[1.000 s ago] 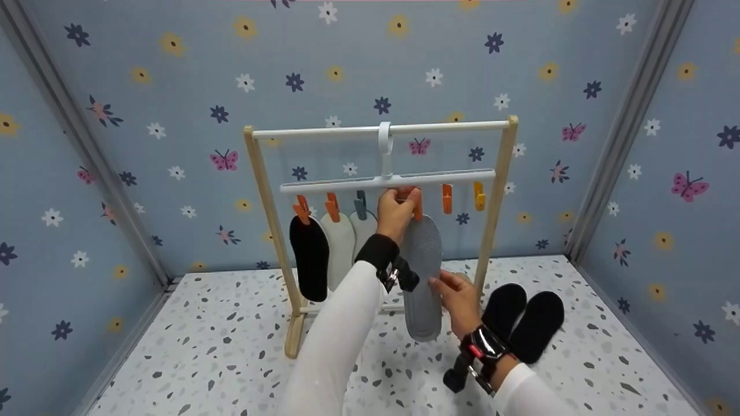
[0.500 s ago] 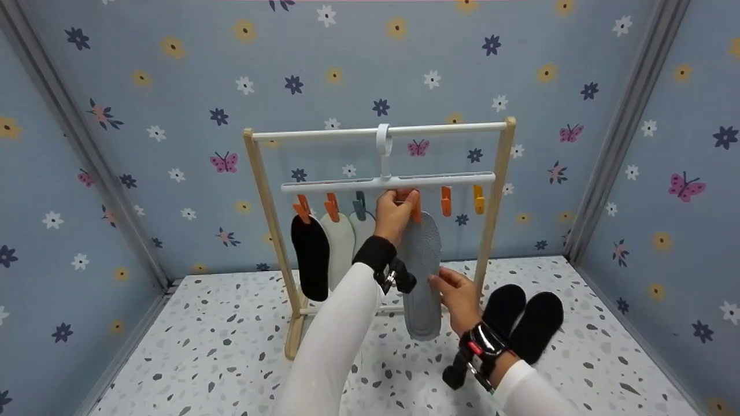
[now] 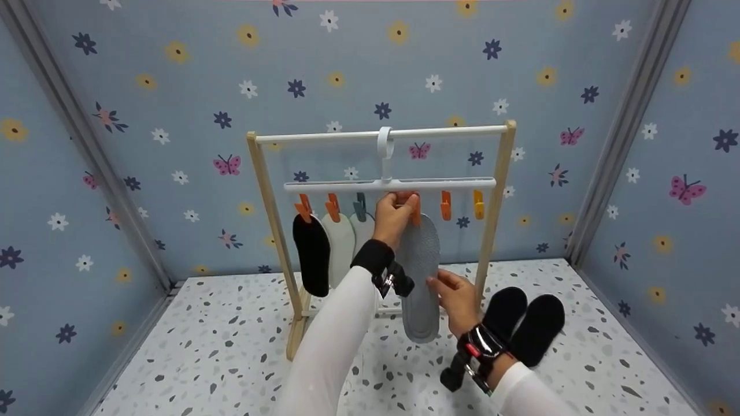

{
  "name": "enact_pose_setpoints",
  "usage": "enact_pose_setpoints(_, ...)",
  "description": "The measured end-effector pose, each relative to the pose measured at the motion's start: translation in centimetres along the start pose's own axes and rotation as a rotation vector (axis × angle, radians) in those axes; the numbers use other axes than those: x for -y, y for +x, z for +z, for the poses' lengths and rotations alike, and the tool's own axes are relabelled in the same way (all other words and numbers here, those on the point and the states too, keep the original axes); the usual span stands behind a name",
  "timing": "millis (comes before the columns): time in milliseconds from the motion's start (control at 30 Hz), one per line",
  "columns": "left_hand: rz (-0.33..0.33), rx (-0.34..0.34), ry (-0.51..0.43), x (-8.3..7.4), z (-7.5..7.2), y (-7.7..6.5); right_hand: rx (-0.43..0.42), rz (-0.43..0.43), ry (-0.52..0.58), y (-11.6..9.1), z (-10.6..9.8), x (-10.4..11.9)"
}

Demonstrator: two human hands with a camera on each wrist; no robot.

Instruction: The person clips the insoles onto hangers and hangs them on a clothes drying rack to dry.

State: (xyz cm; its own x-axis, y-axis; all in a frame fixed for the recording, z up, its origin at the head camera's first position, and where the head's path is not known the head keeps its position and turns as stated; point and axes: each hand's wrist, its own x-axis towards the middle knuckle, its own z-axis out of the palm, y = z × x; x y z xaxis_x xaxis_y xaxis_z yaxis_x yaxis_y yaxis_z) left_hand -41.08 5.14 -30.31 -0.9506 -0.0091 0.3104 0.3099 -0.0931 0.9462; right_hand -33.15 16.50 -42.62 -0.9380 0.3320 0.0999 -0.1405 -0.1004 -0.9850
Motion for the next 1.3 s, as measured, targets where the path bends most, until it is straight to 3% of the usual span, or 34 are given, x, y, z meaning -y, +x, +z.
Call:
enact_pose_setpoints(367, -0.023, -0.005, -0.041, 0.3, -0.2, 0.0, 0.025, -0.008, 0.027, -0.2, 0.1, -0.2)
enact_pose_setpoints(1300, 0.067, 0.061, 0.013, 0.6, -0.7, -0.6, -0.032, -0.023, 0.013, -0.4, -0.2, -1.7)
